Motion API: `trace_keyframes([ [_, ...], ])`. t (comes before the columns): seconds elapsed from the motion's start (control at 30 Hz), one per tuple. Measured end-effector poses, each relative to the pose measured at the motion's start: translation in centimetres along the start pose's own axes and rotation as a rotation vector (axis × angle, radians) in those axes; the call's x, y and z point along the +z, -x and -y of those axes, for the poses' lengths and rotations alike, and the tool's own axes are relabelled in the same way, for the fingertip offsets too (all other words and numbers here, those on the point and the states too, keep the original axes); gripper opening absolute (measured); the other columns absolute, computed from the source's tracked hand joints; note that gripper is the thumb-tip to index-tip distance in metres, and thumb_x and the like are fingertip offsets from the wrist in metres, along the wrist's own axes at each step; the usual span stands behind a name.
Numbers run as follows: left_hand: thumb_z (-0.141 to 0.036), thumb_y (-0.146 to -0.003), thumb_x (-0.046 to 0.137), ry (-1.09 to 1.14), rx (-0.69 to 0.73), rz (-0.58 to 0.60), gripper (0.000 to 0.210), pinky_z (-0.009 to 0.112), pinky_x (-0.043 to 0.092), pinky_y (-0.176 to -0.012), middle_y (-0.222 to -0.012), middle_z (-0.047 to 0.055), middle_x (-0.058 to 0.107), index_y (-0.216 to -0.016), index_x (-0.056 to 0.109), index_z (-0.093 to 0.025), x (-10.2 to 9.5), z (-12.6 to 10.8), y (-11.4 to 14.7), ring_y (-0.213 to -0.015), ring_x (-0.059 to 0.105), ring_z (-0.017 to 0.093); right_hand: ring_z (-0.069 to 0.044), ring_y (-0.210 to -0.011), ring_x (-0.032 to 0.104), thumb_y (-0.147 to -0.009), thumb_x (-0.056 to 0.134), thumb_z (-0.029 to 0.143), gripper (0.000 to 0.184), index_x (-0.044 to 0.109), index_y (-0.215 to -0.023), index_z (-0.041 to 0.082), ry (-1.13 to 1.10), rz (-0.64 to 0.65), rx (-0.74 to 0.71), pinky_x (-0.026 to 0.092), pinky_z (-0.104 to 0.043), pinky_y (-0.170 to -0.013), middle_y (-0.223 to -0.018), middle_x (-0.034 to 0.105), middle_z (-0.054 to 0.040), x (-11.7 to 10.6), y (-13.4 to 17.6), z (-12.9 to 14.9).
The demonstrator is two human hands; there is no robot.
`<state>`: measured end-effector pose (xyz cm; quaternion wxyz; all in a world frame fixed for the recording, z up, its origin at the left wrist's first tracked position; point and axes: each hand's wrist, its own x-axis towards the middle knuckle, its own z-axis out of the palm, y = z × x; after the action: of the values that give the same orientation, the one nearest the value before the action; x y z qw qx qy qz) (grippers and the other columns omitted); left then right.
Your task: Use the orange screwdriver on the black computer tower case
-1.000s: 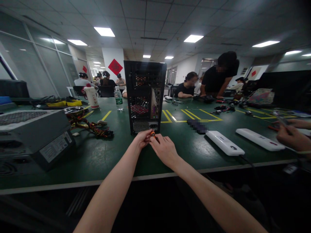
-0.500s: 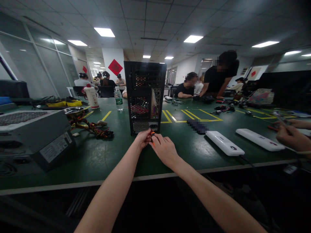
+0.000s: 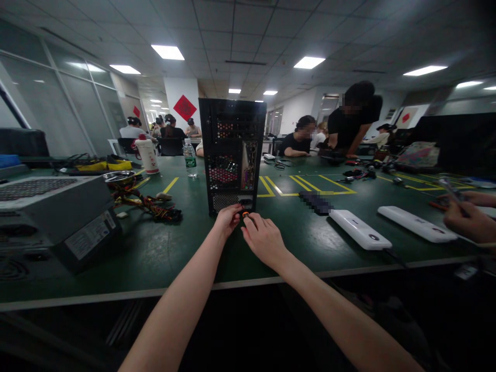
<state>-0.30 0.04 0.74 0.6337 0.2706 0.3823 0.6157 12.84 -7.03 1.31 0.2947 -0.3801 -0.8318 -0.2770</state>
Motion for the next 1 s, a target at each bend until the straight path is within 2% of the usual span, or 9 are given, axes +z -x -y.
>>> trace_keyframes([
  [0.1,-0.007,-0.067,0.056,-0.004,-0.007,-0.007,0.016,0.012,0.02,-0.029,-0.055,0.0,0.052,-0.083,0.056,-0.009,0.12,-0.13,0.27,-0.034,0.034,-0.001,-0.016,-0.083,0.049,-0.081,0.038,0.019,0.022,0.046,-0.101,0.013,-0.002,0.012,-0.036,0.034,-0.029,-0.07,-0.104,0.05,-0.0105,0.03,0.0,0.06],
  [0.2,-0.005,-0.067,0.056,-0.01,-0.002,-0.003,0.015,0.011,0.021,-0.03,-0.057,0.001,0.054,-0.081,0.056,-0.009,0.21,-0.21,0.39,-0.034,0.034,-0.001,-0.016,-0.081,0.049,-0.083,0.035,0.018,0.022,0.046,-0.101,0.013,0.015,0.008,-0.015,0.034,-0.028,-0.068,-0.095,0.052,-0.0089,0.12,0.02,-0.03],
  [0.5,-0.003,-0.068,0.051,-0.03,0.015,0.013,0.012,0.011,0.019,-0.028,-0.065,0.003,0.057,-0.078,0.054,-0.008,0.34,-0.24,0.31,-0.034,0.034,-0.001,-0.015,-0.069,0.048,-0.085,0.032,0.031,0.026,0.047,-0.099,0.015,0.043,0.01,0.057,0.032,-0.027,-0.063,-0.08,0.052,-0.0052,0.13,0.11,-0.21],
  [0.7,-0.005,-0.067,0.053,-0.04,0.037,0.011,0.014,0.011,0.022,-0.03,-0.07,0.005,0.058,-0.081,0.055,-0.008,0.15,-0.05,0.19,-0.035,0.035,-0.002,-0.016,-0.077,0.048,-0.083,0.036,0.022,0.023,0.045,-0.101,0.014,0.038,0.043,0.048,0.032,-0.028,-0.066,-0.091,0.051,-0.0079,-0.28,0.07,-0.04],
  [0.83,-0.007,-0.067,0.053,-0.07,0.069,-0.006,0.019,0.011,0.025,-0.031,-0.073,0.006,0.059,-0.086,0.056,-0.007,-0.01,0.11,0.08,-0.037,0.037,-0.001,-0.016,-0.074,0.049,-0.083,0.033,0.023,0.021,0.046,-0.098,0.015,0.059,0.068,0.013,0.031,-0.028,-0.064,-0.085,0.053,-0.0068,-0.55,0.06,-0.04],
  [0.9,-0.006,-0.067,0.052,-0.107,0.094,-0.032,0.023,0.012,0.027,-0.032,-0.079,0.008,0.06,-0.09,0.056,-0.007,-0.1,0.23,-0.02,-0.037,0.039,-0.001,-0.017,-0.072,0.05,-0.085,0.031,0.025,0.02,0.047,-0.093,0.016,0.06,0.096,0.04,0.031,-0.028,-0.062,-0.08,0.054,-0.0057,-0.56,0.11,0.07],
  [1.0,-0.007,-0.067,0.051,-0.194,0.139,-0.082,0.03,0.014,0.028,-0.033,-0.088,0.01,0.06,-0.096,0.055,-0.008,-0.15,0.41,-0.09,-0.038,0.041,0.0,-0.017,-0.067,0.054,-0.086,0.029,0.03,0.02,0.045,-0.09,0.018,0.02,0.173,0.177,0.031,-0.026,-0.056,-0.075,0.056,-0.0046,-0.39,0.22,0.48],
])
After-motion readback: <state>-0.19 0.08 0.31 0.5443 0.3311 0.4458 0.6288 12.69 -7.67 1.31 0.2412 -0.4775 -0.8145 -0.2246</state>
